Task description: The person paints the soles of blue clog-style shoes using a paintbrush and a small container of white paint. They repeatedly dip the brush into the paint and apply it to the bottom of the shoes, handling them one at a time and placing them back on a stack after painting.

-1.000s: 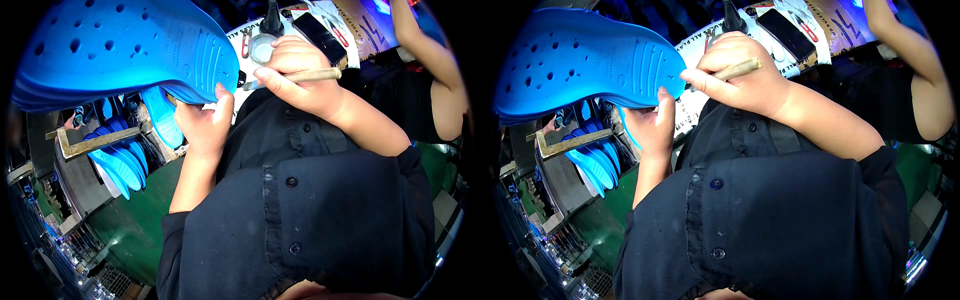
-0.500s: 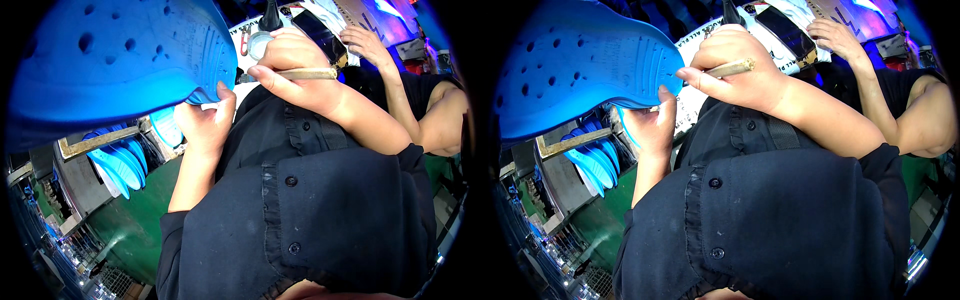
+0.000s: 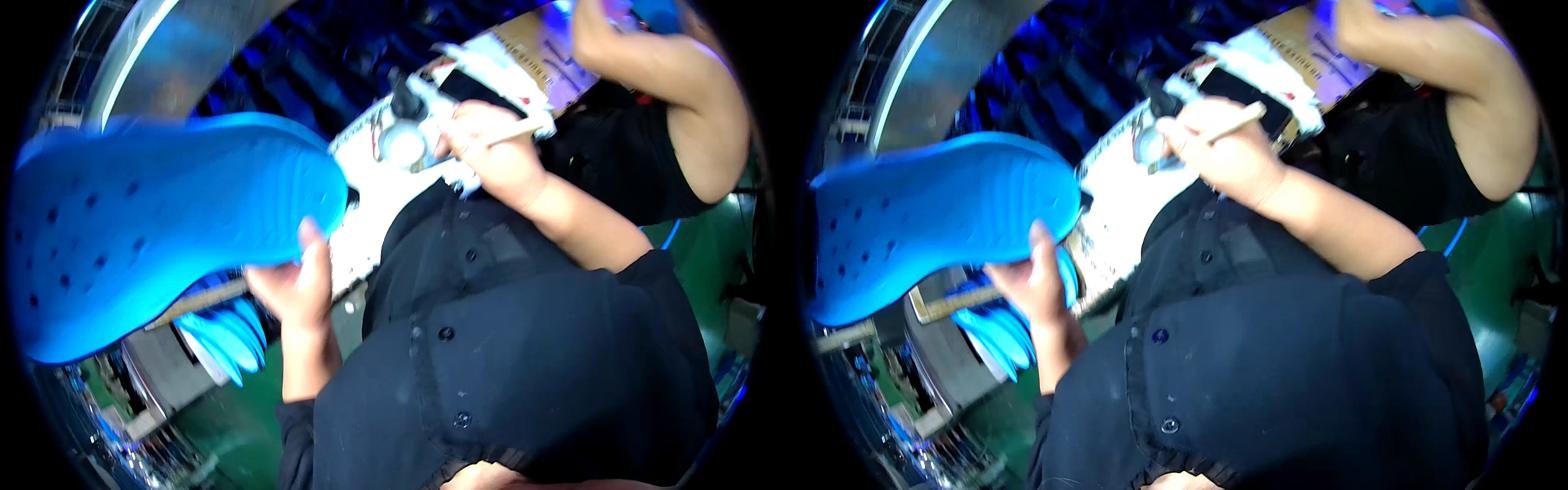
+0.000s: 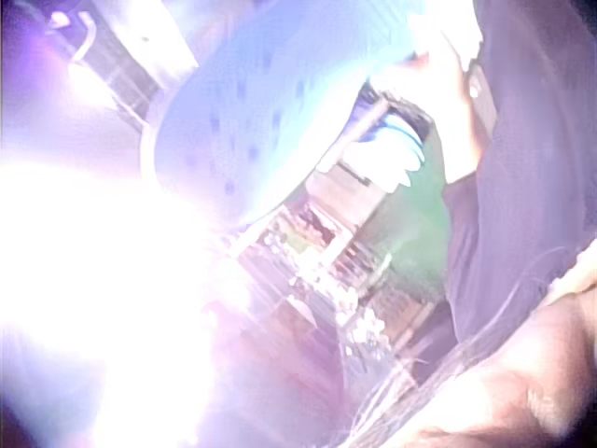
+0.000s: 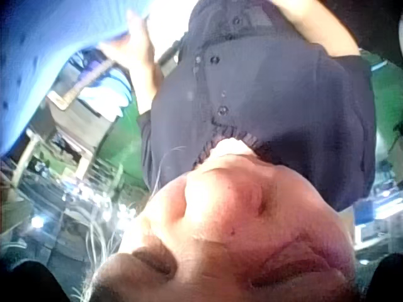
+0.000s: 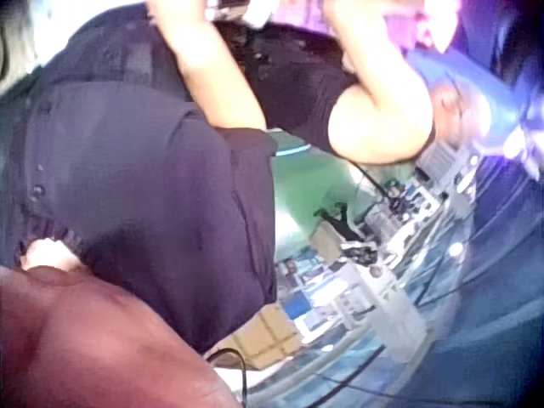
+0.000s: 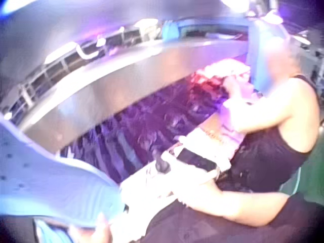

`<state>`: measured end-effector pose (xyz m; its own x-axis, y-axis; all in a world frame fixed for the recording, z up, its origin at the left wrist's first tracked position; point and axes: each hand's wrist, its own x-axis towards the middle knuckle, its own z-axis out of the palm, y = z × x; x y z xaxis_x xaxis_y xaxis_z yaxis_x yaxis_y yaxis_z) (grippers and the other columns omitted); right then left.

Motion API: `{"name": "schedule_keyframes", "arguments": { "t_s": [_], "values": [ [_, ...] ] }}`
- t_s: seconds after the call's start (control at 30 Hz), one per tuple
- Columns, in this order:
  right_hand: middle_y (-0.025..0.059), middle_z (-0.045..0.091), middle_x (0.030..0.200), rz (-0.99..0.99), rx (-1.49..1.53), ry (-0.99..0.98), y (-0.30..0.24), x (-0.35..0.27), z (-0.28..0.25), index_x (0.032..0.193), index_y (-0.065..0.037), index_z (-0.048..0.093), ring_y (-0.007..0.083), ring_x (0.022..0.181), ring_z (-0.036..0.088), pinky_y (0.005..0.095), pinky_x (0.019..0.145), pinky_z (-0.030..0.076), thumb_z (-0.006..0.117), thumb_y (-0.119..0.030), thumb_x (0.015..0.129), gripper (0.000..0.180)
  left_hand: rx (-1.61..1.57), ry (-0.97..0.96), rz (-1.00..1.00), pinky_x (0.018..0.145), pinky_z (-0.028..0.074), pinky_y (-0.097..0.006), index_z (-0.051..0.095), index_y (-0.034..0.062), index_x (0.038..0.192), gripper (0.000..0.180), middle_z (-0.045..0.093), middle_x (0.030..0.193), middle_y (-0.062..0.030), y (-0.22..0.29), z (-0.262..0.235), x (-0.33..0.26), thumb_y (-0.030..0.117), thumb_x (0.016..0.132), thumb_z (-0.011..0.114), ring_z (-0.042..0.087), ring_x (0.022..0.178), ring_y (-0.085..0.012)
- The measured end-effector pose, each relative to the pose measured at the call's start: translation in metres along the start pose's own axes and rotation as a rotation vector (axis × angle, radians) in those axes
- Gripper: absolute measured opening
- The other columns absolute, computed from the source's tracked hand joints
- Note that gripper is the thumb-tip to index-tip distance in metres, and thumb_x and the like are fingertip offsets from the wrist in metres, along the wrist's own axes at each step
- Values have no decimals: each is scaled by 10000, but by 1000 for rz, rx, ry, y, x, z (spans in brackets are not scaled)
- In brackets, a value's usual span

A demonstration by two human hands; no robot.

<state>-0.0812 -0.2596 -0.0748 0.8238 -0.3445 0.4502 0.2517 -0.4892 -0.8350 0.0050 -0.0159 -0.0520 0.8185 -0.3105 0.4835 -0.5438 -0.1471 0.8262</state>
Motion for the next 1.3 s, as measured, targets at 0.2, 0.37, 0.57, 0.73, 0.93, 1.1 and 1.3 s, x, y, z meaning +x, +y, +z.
{"name": "schedule_keyframes", "arguments": {
  "t_s": [0.2,0.37,0.57,0.73,0.93,1.1,1.3],
  "values": [
    [61,583,656,212,277,77,8,-5,-18,718,-4,643,141,628,547,275,595,427,547,-208,907,295,-551,-16,-303,945,408,-373,384,-102,1265,658,521,1203,-200,87,-23,17,89,683,625,545,1079,-273],
    [27,593,668,289,232,151,31,-19,-37,716,-8,640,82,629,520,229,607,412,554,-236,917,316,-752,-361,-844,861,458,-315,357,-93,1305,801,542,1185,-193,95,-3,12,197,621,657,567,1042,-255],
    [29,609,706,382,413,139,32,-26,-31,713,-20,623,75,634,495,213,604,405,539,-261,924,330,-1319,-349,-1206,465,470,-211,525,-23,1074,364,630,890,-140,30,-12,-14,123,750,606,550,501,-133],
    [28,595,700,335,403,117,26,-23,-28,711,-18,615,78,624,478,217,597,398,524,-272,932,349,-1320,-138,-1276,429,381,-187,513,16,864,160,549,709,-75,15,0,-12,110,759,590,468,483,-94],
    [22,586,679,392,403,159,20,-26,-31,702,-13,613,78,612,473,220,589,393,521,-279,934,365,-1252,-121,-1329,429,372,-189,519,10,858,168,544,709,-70,10,3,-12,139,773,585,470,493,-90],
    [21,594,658,409,282,197,38,-35,-38,732,-24,635,85,622,527,223,599,425,532,-278,928,337,-939,-368,-1063,326,392,-240,496,-28,1122,419,625,801,-119,26,1,-14,151,763,616,542,442,-158],
    [54,566,616,317,117,187,42,-31,-67,690,-22,638,137,605,540,280,585,424,540,-236,897,314,-765,-956,-818,416,474,-241,359,-97,1249,668,622,856,-164,95,48,51,150,715,675,582,499,-167]
  ]
}}
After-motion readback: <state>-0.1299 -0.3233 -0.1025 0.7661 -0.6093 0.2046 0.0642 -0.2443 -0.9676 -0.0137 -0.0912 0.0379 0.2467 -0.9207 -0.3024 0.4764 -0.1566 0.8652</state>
